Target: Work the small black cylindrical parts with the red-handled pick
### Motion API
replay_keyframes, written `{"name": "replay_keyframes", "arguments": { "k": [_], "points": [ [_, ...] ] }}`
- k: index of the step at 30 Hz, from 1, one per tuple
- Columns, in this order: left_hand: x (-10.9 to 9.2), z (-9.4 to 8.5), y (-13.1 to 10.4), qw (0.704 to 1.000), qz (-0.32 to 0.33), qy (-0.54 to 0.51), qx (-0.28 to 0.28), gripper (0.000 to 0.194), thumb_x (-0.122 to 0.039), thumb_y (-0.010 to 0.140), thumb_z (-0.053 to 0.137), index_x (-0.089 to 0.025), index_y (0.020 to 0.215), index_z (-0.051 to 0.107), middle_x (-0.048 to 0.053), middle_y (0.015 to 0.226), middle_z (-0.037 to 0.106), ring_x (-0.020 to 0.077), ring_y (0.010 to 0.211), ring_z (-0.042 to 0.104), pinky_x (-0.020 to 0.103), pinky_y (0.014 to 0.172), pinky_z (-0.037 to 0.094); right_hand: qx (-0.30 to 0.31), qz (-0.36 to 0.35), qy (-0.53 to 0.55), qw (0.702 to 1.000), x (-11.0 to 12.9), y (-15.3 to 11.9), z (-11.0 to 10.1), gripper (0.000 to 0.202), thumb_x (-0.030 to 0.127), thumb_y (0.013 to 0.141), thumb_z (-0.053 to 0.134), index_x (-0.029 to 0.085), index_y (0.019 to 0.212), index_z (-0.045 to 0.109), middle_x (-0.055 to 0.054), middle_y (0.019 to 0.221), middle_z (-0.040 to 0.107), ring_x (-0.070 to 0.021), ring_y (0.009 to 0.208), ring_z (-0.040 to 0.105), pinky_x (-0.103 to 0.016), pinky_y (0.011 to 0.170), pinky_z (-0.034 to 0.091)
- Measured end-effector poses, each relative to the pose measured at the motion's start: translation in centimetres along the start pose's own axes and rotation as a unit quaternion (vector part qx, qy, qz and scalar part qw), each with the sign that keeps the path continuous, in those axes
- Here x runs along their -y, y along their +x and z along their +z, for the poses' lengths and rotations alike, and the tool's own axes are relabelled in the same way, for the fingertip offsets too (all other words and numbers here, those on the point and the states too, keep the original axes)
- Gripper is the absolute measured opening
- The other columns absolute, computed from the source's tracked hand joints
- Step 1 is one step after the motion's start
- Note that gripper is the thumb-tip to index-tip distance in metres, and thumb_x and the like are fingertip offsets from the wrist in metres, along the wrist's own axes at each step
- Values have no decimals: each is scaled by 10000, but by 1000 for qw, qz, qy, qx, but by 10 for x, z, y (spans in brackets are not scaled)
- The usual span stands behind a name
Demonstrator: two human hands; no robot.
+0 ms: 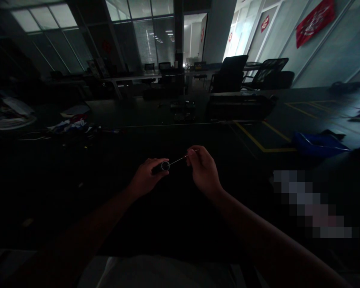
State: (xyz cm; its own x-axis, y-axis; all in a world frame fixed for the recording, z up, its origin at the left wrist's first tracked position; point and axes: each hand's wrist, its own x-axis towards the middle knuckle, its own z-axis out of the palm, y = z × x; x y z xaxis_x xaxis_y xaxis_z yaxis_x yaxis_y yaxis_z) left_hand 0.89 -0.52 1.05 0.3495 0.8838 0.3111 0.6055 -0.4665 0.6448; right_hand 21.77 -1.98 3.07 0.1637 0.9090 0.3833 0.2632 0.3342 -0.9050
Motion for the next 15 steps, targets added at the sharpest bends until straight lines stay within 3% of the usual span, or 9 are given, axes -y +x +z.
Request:
{"name": "replay_keyframes", "arguments": {
  "k": [7,10,13,15],
  "points": [
    [1,2,1,1000,-6,-2,-3,374,-228,851,742,-292,1213,675,28,1163,721,241,1079,638,465,1042,439,12,-19,-38,999,6,-4,1,169,381,959,525,233,965,605,-12,751,661,-171,714,631,-330,685,489],
    [3,3,0,1000,1,8,-1,375,-242,853,747,-291,1217,672,29,1153,722,238,1077,638,480,1066,415,-8,-29,-109,994,10,-6,-2,236,446,915,607,231,818,622,-10,725,670,-162,655,611,-307,614,452],
    [4,4,-1,1000,14,17,2,392,-245,864,740,-288,1243,651,27,1166,717,233,1096,634,509,1103,370,-27,-61,-180,981,14,-8,-5,423,506,850,686,232,582,507,20,565,563,-126,516,498,-282,509,363],
    [5,5,-2,1000,16,22,1,398,-242,865,741,-284,1249,645,32,1179,714,236,1110,631,518,1113,354,-24,-78,-204,975,17,-9,-5,476,511,851,684,234,541,451,33,511,503,-113,469,445,-280,483,332]
  ]
}}
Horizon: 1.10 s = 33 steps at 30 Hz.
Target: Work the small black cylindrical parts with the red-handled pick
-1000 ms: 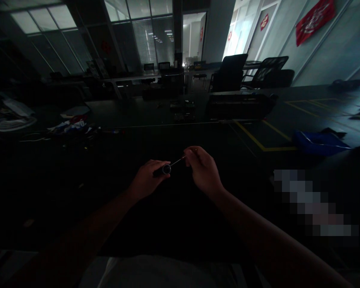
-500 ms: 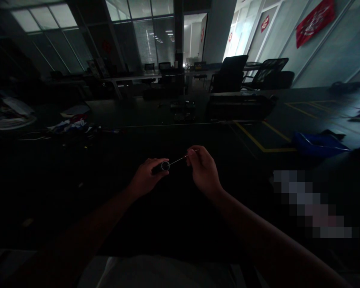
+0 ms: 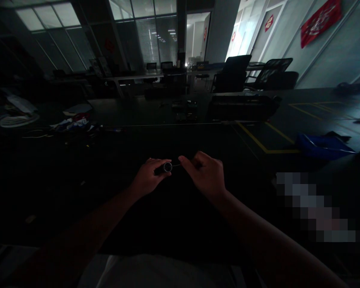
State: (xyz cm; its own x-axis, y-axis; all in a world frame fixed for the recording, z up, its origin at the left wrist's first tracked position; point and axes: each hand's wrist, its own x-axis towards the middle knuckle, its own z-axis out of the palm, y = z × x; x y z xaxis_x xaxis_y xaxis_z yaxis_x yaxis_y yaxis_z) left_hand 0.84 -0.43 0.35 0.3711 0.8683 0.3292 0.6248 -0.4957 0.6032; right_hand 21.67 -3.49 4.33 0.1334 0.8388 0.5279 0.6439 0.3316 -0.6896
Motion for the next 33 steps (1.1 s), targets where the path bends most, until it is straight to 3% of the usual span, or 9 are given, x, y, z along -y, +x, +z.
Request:
{"name": "replay_keyframes", "arguments": {
  "k": [3,6,9,12,17,23,29,33],
  "points": [
    [1,0,0,1000,3,6,4,399,-231,854,755,-274,1236,652,39,1174,718,240,1104,637,512,1100,367,21,-20,-7,1000,1,0,-1,366,481,862,683,236,633,536,15,585,600,-135,517,541,-286,522,389],
    [2,0,0,1000,10,8,4,410,-211,838,772,-257,1229,656,36,1168,722,233,1097,640,494,1086,382,62,-43,8,997,0,2,-3,175,411,886,664,242,848,640,-22,769,716,-183,682,665,-302,609,459],
    [2,0,0,1000,5,11,10,420,-202,831,780,-257,1228,658,33,1190,717,233,1119,633,494,1099,368,114,-79,20,990,-1,4,-6,105,301,916,595,235,978,647,-45,890,742,-198,793,696,-304,662,483],
    [1,1,0,1000,-5,10,19,416,-205,831,781,-271,1224,663,25,1198,715,234,1136,626,499,1113,348,123,-91,24,988,-1,4,-6,113,284,928,557,215,937,646,-41,846,731,-181,751,686,-290,656,478],
    [-4,1,-1,1000,-7,14,25,417,-229,842,772,-300,1237,659,12,1202,713,229,1139,624,507,1132,323,51,-20,16,998,-1,2,0,308,421,966,526,208,785,656,-16,666,677,-154,578,624,-274,543,415],
    [-3,0,-3,999,-7,17,30,406,-246,850,767,-288,1238,656,18,1209,710,227,1140,626,502,1137,318,78,-50,36,995,-4,0,1,262,291,988,464,205,1161,642,-24,830,707,-158,689,657,-281,637,462],
    [-3,1,-2,999,-8,16,28,407,-242,846,771,-291,1233,659,17,1207,712,228,1140,628,493,1117,331,91,-27,50,994,-1,0,0,338,405,1013,436,201,965,701,-32,801,719,-171,714,677,-288,652,468],
    [-4,1,-2,999,-9,21,30,409,-230,837,775,-292,1225,663,13,1203,713,228,1130,630,494,1120,332,97,-23,37,994,-1,3,0,287,359,1002,455,214,1078,691,-37,857,725,-168,698,661,-295,634,457]
  ]
}}
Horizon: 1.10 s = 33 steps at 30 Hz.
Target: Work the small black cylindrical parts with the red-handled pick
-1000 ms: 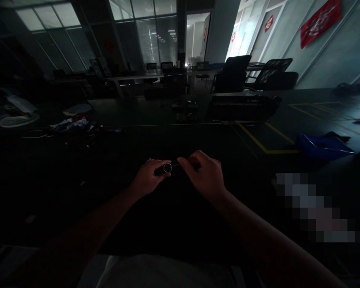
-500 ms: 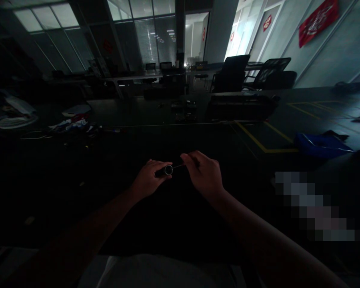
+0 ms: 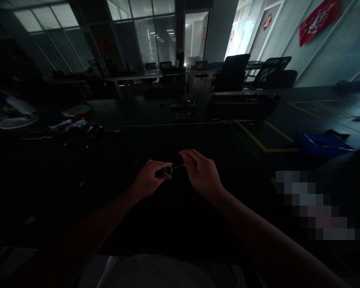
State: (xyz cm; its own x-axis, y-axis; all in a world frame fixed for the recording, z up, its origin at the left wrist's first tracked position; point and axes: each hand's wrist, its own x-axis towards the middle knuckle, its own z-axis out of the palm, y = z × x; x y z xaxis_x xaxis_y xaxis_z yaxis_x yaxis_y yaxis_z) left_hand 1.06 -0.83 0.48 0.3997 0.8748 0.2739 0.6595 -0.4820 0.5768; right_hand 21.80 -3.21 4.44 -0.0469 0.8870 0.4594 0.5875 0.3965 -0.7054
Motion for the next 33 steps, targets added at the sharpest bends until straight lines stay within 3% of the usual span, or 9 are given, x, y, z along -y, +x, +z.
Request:
{"name": "replay_keyframes", "arguments": {
  "k": [4,7,11,13,17,21,26,33],
  "points": [
    [0,0,0,1000,-6,2,5,399,-223,841,767,-288,1221,665,16,1202,711,230,1138,624,508,1124,333,6,2,11,1000,-5,-1,1,267,314,988,455,224,1207,578,-8,785,663,-159,644,605,-298,607,433],
    [1,1,1,1000,3,3,-3,414,-218,836,773,-284,1229,660,18,1186,715,227,1128,626,509,1122,338,-7,9,47,999,-7,-2,3,205,280,954,491,224,1147,528,-11,832,645,-169,731,614,-312,672,453],
    [-1,-1,0,1000,1,0,-10,417,-216,855,754,-271,1253,642,24,1192,711,219,1132,627,510,1139,328,-28,49,132,990,-8,0,5,126,337,924,562,226,982,575,-17,847,641,-175,783,614,-330,718,463],
    [-2,-3,0,1000,21,2,-12,404,-229,883,724,-290,1270,628,22,1223,697,212,1159,616,516,1168,290,-44,99,194,975,-12,5,6,191,395,935,551,220,895,615,-7,768,610,-166,729,589,-327,698,459],
    [2,-5,2,999,14,31,-3,399,-231,909,689,-324,1289,612,22,1267,673,227,1208,590,583,1189,229,-78,247,327,909,-25,15,8,274,426,920,563,211,756,609,12,675,546,-135,616,520,-309,639,447],
    [5,-4,4,999,-10,36,20,398,-224,906,688,-325,1283,615,29,1274,667,245,1217,582,626,1183,208,-104,201,294,929,-28,14,12,258,431,925,577,218,784,619,16,691,564,-133,638,520,-294,631,415],
    [0,-5,4,1000,-12,2,7,391,-270,903,697,-298,1284,617,30,1228,686,238,1171,603,570,1176,261,-82,113,216,966,-18,5,12,275,462,958,530,216,865,609,10,719,592,-153,688,564,-320,680,435],
    [-2,-5,3,1000,-14,-10,8,375,-273,903,691,-294,1272,627,32,1204,695,236,1157,606,537,1171,274,-73,78,141,984,-11,4,8,241,421,966,503,212,902,602,-13,728,627,-164,707,609,-320,677,470]
  ]
}}
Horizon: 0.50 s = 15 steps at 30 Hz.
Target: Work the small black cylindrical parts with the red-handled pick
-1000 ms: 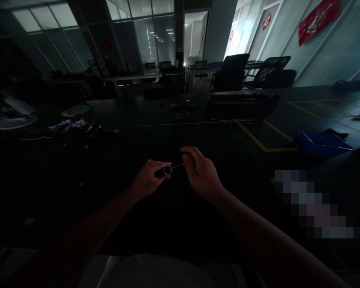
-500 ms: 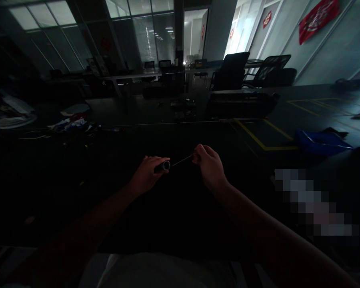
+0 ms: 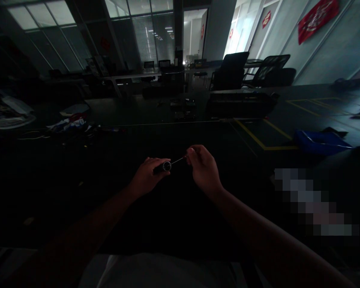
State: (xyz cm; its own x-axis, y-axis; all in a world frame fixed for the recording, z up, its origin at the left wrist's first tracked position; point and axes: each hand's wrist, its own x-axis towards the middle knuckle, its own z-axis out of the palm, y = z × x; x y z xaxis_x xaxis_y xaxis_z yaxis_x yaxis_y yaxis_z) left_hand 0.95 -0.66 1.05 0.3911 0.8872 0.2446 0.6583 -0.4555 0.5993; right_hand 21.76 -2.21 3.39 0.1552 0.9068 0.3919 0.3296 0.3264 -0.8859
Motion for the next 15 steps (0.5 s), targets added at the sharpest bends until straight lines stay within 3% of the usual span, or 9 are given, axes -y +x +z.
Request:
{"name": "replay_keyframes", "arguments": {
  "k": [8,15],
  "points": [
    [1,0,-2,1000,0,15,11,403,-275,881,721,-317,1272,634,17,1222,691,239,1177,598,552,1178,257,-39,2,-127,991,17,-3,-5,385,514,810,707,213,588,613,7,553,606,-134,515,543,-277,510,376],
    [-1,-1,-2,1000,10,1,23,397,-310,899,698,-317,1288,622,26,1258,679,242,1206,581,566,1192,221,-82,38,-116,989,11,-1,-5,472,537,830,683,221,517,526,12,479,573,-120,451,502,-268,475,351]
  ]
}}
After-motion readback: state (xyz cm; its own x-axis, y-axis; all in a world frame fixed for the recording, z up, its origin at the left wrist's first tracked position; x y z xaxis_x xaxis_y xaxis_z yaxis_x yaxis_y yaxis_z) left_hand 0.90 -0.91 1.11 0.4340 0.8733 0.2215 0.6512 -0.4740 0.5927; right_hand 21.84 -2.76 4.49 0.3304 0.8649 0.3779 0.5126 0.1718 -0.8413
